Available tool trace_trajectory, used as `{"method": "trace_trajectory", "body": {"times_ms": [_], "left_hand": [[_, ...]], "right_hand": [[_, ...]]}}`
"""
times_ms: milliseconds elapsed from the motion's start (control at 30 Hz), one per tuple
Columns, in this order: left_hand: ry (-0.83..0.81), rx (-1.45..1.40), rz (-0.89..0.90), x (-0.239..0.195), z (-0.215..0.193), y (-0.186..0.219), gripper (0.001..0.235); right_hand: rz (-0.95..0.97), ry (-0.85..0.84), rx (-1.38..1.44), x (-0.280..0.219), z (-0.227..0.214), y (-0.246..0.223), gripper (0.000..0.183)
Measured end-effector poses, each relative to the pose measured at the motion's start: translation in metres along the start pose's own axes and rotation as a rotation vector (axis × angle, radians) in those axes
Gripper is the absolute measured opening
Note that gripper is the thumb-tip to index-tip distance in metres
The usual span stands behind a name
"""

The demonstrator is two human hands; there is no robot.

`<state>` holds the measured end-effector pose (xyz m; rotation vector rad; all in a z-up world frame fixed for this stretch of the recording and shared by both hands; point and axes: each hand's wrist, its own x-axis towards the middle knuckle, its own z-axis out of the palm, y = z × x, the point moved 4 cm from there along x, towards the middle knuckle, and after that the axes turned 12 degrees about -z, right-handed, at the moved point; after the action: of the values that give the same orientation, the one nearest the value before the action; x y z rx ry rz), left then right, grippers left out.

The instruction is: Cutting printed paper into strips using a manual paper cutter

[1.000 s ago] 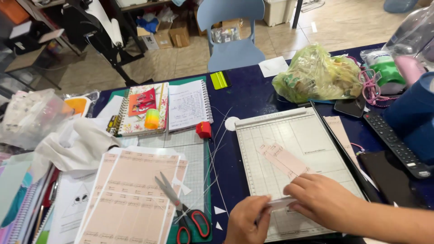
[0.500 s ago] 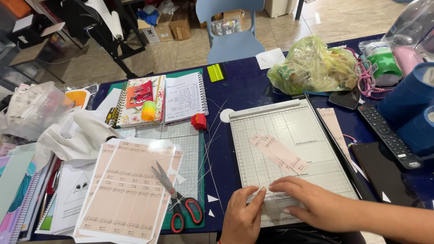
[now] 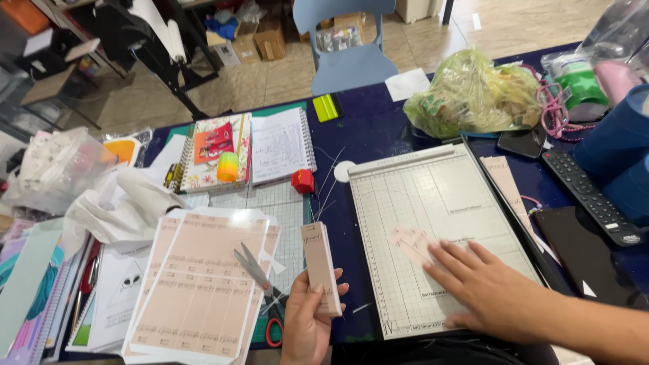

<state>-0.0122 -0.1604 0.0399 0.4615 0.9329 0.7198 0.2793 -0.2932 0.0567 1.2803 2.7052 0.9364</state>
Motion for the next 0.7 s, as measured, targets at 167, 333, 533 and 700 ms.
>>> {"method": "trace_trajectory", "body": {"times_ms": [167, 333, 533, 700], "left_hand": [[-0.212, 0.116, -0.095, -0.007, 0.017, -0.002, 0.05], [-0.323, 0.298, -0.1, -0.002, 0.039, 0.001, 0.054], [-0.552, 0.343, -0.263, 0.018, 0.076, -0.014, 0.048], [-1.016, 0.108, -0.727, 0.007, 0.1, -0.035, 0.049]], "right_hand": [[-0.215, -0.167, 0.273, -0.042, -0.016, -0.044, 0.096], [-0.134, -0.232, 0.546, -0.05, -0.032, -0.021, 0.082], [-0.152, 0.315, 0.444, 0.027, -0.14, 0.058, 0.033], [-0.4, 0.409, 0.319, 0.038, -0.14, 0.064, 0.023]]}}
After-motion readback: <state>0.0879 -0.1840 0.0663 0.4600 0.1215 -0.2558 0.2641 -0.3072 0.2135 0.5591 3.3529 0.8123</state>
